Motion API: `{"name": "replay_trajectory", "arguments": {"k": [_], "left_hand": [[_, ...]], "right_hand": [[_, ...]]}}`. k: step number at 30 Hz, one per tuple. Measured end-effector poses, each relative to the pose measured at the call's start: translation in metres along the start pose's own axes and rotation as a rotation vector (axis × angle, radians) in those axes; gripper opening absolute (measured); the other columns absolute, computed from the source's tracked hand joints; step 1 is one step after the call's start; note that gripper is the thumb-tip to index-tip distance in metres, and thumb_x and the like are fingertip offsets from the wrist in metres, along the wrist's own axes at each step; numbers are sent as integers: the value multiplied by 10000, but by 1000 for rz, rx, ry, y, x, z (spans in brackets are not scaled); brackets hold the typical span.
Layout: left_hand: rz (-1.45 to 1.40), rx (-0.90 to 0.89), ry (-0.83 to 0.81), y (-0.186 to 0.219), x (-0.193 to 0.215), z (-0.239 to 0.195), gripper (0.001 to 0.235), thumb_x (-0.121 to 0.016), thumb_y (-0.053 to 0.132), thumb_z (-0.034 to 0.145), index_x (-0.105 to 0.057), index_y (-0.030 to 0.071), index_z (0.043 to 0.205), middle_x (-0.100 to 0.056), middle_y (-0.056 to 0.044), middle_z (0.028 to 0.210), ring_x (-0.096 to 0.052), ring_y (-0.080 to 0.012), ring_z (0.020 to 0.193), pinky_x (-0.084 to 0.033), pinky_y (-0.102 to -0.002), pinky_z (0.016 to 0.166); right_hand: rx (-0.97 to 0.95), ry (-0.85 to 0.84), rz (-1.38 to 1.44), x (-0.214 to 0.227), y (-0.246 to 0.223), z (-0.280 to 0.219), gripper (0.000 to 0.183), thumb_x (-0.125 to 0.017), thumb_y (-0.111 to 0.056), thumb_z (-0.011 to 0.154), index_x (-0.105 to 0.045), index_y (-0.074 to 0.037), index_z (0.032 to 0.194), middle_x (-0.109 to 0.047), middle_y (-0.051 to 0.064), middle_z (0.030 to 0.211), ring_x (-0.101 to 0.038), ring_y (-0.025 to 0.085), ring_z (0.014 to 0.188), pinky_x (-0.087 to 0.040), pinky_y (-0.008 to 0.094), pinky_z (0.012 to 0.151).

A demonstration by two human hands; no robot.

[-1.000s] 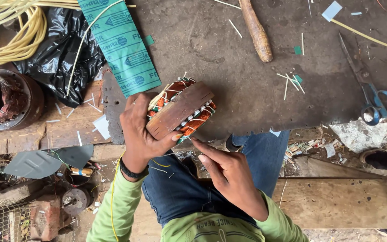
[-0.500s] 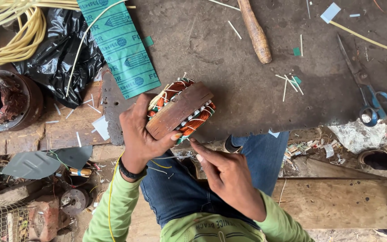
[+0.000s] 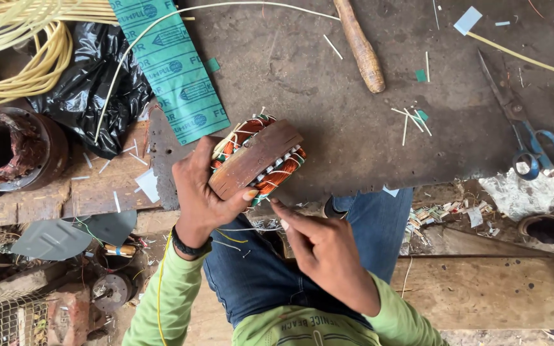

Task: The recorder rewires and assembles an electromechanical motor stator, inserting insulation and tapping wires into place.

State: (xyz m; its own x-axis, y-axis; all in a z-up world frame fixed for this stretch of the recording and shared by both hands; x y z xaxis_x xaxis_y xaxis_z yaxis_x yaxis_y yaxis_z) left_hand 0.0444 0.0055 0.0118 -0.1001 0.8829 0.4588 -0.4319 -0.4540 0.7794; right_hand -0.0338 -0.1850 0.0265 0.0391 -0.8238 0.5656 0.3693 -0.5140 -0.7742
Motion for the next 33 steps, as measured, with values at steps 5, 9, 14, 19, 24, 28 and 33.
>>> {"name": "replay_trajectory", "arguments": {"k": [5,9,14,19,24,28,33], "left_hand": [[-11,-12,5,0,-1,-1,843,-667,762,840,-646,-11,1176,-662,-92,866,-686,-202,755,-549,-309,705],[5,-19,19,0,1,-2,864,-658,772,835,-636,-19,1182,-665,-94,870,-689,-203,758,-552,-335,752],[-7,-10,14,3,1,0,864,-649,782,845,-644,-9,1191,-671,-86,869,-696,-203,759,-552,-332,753],[28,29,19,-2,-1,-3,853,-652,782,811,-640,-5,1139,-638,-95,818,-654,-207,714,-537,-333,726],[-27,2,27,7,0,0,883,-652,786,858,-636,-28,1199,-660,-96,841,-678,-189,736,-549,-332,736],[47,27,38,0,-3,-4,821,-664,751,798,-627,-8,1110,-625,-100,768,-643,-200,674,-534,-334,691],[26,-6,51,16,1,6,823,-673,727,841,-631,-27,1168,-646,-90,789,-683,-198,701,-540,-332,697]], "right_hand": [[-354,-263,-14,-7,22,2,383,-674,-69,910,-744,-152,1276,-766,164,790,-693,257,477,-531,361,518],[-58,-113,11,-1,3,4,393,-654,-29,903,-700,-88,1289,-776,158,975,-744,274,660,-568,345,613],[-138,-122,33,-9,8,2,392,-651,-21,896,-713,-93,1276,-774,154,912,-743,251,630,-562,347,581],[-108,-15,6,-15,12,-3,380,-660,-11,897,-722,-90,1263,-765,144,847,-714,240,584,-546,354,565],[-38,109,10,-10,4,-1,337,-654,-11,911,-721,-84,1233,-759,157,919,-727,227,628,-559,328,565],[-309,23,118,-23,27,3,283,-686,-33,897,-774,-83,1162,-716,150,679,-629,276,495,-483,377,481],[-115,121,1,-20,6,11,232,-703,-39,889,-774,-61,1109,-708,157,701,-695,275,554,-506,380,506]]}}
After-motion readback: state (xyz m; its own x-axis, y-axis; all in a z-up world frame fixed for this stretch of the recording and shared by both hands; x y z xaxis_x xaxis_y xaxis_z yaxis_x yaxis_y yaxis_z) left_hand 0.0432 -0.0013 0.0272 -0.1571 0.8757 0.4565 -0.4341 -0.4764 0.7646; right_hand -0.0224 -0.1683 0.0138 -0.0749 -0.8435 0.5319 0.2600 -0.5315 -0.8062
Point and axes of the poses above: each hand's wrist, its own z-axis towards the middle knuckle, its own x-axis out of the back of the hand, y = z × x, the point moved 7 cm from there along z, towards the middle knuckle
